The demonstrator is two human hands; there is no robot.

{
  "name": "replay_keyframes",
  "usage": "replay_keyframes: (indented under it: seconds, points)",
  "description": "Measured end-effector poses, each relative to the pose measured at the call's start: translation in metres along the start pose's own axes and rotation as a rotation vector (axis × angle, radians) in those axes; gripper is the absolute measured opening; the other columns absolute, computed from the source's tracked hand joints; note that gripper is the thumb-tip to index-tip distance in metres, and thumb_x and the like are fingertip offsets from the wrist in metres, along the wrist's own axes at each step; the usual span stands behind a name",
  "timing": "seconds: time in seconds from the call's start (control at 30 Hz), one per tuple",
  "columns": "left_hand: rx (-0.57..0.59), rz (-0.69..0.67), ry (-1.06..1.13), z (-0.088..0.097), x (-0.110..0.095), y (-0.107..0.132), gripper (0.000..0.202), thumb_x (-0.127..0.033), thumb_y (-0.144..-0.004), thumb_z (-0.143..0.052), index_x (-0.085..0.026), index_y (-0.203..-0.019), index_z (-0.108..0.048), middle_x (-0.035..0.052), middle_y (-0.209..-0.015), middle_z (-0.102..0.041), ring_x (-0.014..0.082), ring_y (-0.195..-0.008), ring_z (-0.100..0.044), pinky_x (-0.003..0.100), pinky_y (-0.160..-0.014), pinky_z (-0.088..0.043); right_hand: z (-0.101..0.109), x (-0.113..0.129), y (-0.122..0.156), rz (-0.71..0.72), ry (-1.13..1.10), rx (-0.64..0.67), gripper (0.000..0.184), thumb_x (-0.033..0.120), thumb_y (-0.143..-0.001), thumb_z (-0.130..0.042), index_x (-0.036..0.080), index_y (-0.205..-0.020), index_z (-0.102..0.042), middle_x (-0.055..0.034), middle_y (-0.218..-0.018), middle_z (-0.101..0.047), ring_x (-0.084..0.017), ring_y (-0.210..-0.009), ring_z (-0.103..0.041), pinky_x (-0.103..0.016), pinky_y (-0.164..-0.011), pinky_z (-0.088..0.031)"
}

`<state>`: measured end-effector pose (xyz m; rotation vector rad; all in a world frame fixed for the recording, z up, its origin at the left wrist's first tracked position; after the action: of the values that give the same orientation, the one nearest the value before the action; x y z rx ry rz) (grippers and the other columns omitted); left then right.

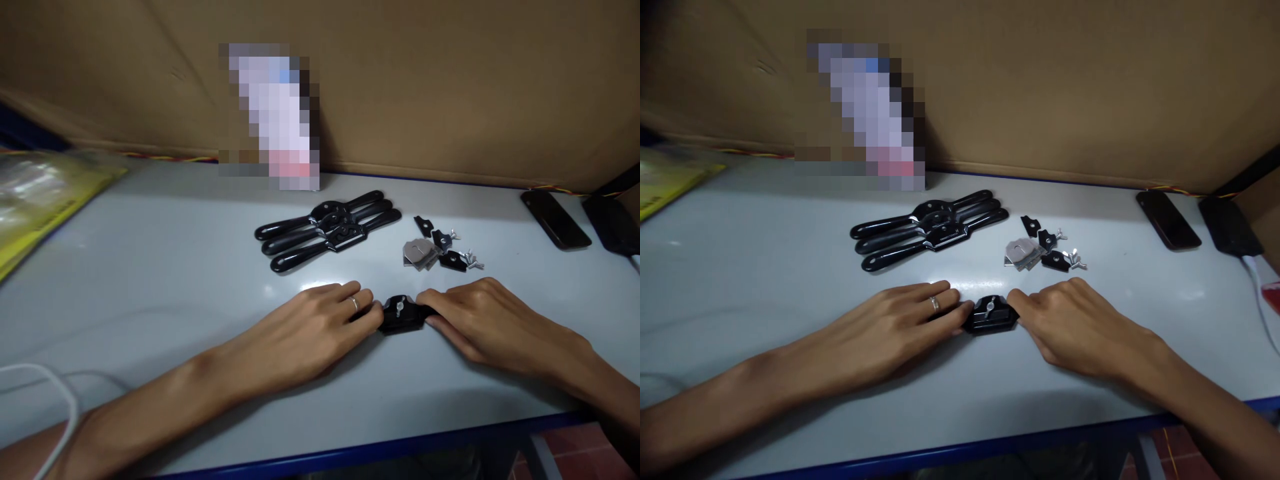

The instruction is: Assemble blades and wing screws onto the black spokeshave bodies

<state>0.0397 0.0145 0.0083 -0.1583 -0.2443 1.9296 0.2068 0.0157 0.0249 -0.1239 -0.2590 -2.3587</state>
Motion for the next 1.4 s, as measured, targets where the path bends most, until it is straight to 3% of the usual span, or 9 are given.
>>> replay_keyframes:
  seconds: [0.23, 0.47, 1.03, 1.4]
  points:
    - [0.008, 0.019, -0.010, -0.0006, 0.0008, -0.0012, 0.019, -0.013, -0.101, -0.038, -0.014, -0.094, -0.056, 0.0044, -0.083, -0.058, 0.0186, -0.071, -0.050, 0.033, -0.061, -0.039, 0.0000, -0.0014, 0.0019, 0.000, -0.026, -0.008, 0.038, 0.014, -0.094, -0.041, 0.017, -0.130, -0.053, -0.0001, -0.070, -0.063, -0.013, -0.055, -0.050, -0.030, -0.056, -0.025]
    - [-0.020, 0.036, -0.014, -0.0028, 0.0018, -0.0013, 0.022, -0.022, -0.105, -0.037, -0.015, -0.095, -0.056, 0.0035, -0.083, -0.059, 0.0179, -0.071, -0.051, 0.032, -0.061, -0.041, -0.0029, -0.0022, 0.0033, 0.002, -0.057, 0.014, 0.051, 0.012, -0.092, -0.041, 0.017, -0.143, -0.046, 0.0003, -0.071, -0.063, -0.013, -0.058, -0.052, -0.030, -0.057, -0.027]
    - [-0.040, 0.063, 0.046, -0.0033, 0.0041, 0.0009, 0.022, -0.021, -0.104, -0.039, -0.015, -0.095, -0.058, 0.0038, -0.083, -0.060, 0.0175, -0.072, -0.052, 0.031, -0.059, -0.041, -0.0019, -0.0026, 0.0030, 0.011, -0.068, 0.002, 0.045, 0.010, -0.093, -0.041, 0.017, -0.136, -0.052, 0.0002, -0.070, -0.062, -0.013, -0.058, -0.050, -0.029, -0.058, -0.027]
    - [-0.002, 0.023, 0.024, -0.0016, 0.0012, -0.0007, 0.018, -0.012, -0.100, -0.039, -0.015, -0.095, -0.056, 0.0044, -0.084, -0.059, 0.0186, -0.072, -0.051, 0.031, -0.062, -0.041, -0.0017, -0.0032, 0.0029, -0.001, -0.065, 0.016, 0.045, 0.009, -0.092, -0.043, 0.018, -0.135, -0.052, 0.0003, -0.070, -0.062, -0.013, -0.058, -0.051, -0.029, -0.058, -0.027]
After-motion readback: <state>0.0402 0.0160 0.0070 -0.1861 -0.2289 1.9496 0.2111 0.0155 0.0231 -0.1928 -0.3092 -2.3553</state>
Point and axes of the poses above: each hand's wrist, its own y-axis away from the middle knuckle, its own z-axis out of the back of the hand, x = y × z, the point moved 6 cm from there along -y, towards the middle knuckle
